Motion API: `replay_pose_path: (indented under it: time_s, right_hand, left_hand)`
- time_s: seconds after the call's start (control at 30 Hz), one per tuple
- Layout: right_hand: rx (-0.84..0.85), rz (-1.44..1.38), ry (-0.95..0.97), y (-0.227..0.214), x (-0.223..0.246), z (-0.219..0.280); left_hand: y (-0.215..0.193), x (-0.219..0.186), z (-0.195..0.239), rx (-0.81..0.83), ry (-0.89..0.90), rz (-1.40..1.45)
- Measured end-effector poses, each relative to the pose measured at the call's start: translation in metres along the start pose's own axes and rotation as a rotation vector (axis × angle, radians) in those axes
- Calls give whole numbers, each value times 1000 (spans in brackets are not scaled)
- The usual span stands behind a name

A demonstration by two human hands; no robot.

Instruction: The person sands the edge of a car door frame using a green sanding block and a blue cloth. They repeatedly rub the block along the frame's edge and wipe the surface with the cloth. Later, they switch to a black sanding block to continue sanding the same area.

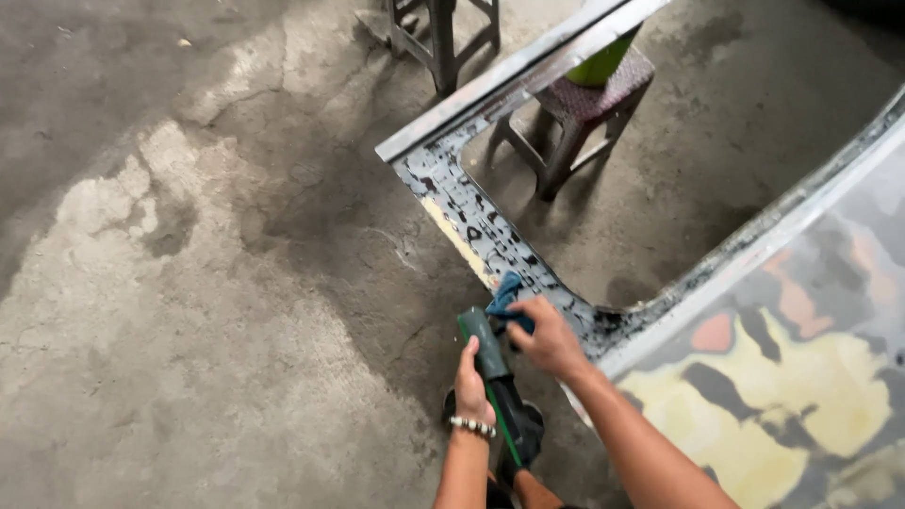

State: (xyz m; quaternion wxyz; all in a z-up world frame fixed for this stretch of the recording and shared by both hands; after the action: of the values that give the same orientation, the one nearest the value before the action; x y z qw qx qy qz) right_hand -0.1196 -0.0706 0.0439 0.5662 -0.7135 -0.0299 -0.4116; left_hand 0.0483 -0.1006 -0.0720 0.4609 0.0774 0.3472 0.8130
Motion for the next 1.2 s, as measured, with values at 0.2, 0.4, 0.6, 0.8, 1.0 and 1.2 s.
replay_pose_path:
  time_s: [0.2,0.4,0.6,0.8,1.0,1.2]
  right_hand:
    - [-16,-317,449,-69,-97,27]
    - [-147,259,65,-60,-78,65]
    - [-93,488,-46,-77,-20,57]
    - [-128,523,-3,-68,-38,61]
    - [-76,545,162,-61,-54,58]
    - [-342,594,-4,-76,-28,65]
  left_hand:
    - [40,-11,16,75,232,-451]
    - [108,-9,61,274,991,-1396]
    - [69,37,91,376,994,-1778]
    - [107,10,82,169,1195,-1890]
    - [79,35,97,455,1097,-1947]
    - [79,26,94,181,1061,-1942]
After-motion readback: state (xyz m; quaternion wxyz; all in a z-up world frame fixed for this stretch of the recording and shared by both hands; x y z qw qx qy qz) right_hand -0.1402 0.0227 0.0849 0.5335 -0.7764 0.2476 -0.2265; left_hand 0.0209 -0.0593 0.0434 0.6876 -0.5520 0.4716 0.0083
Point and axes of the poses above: each hand's wrist, its own z-axis away from the middle knuckle, its own y-axis out of the palm, x = y × z, the point moved 6 cm from there along -z, towards the middle knuckle, and after that the axes turned 13 degrees about z, right-handed, at the moved point
